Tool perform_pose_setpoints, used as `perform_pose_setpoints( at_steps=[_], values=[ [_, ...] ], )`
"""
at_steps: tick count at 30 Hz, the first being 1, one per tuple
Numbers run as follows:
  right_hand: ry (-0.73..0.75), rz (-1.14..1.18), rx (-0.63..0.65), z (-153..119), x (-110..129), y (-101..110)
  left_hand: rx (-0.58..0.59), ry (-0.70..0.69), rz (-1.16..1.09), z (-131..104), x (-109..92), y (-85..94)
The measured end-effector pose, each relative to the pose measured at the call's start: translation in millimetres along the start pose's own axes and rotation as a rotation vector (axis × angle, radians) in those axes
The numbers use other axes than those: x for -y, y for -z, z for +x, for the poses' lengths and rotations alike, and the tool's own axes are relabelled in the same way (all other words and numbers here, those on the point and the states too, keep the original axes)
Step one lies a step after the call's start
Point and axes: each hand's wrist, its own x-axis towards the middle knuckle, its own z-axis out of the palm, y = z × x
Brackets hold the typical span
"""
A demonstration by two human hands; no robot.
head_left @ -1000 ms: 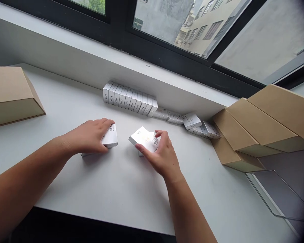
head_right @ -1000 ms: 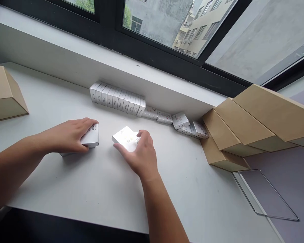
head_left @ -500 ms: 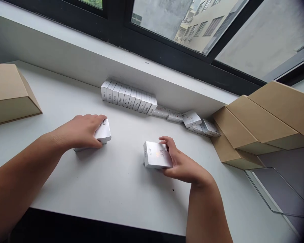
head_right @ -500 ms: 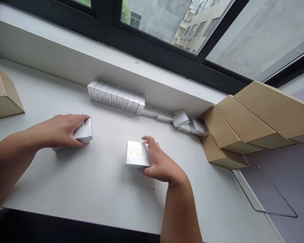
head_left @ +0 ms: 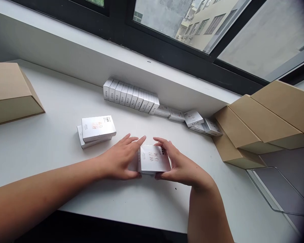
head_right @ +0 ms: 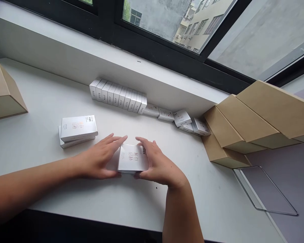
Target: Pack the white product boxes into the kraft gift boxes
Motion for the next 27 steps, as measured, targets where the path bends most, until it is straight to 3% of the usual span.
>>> perform_pose_setpoints(
  at_steps=[6, 10, 15, 22, 27],
  values=[
    [-0.057, -0.121, -0.023, -1.4, 0.8, 3.1, -0.065, 0.005, -0.036, 6.2, 3.6, -9.5],
    [-0.153, -0.076, 0.033, -0.2, 4.2, 1.8, -0.037, 0.021, -0.065, 5.0, 2.9, -19.8],
    [-0.145, -0.072, 0.072, 1.7, 10.1, -1.1, -0.026, -0.022, -0.071, 6.2, 7.1, -32.6],
    [-0.170, -0.049, 0.091, 1.3, 11.3, -1.9, -0.013, -0.039, -0.160, 4.6, 5.7, -31.5],
    [-0.174, -0.052, 0.079, 1.3, 3.7, -2.5, -0.091, -0.037, -0.166, 6.7, 4.6, -27.6]
  ],
)
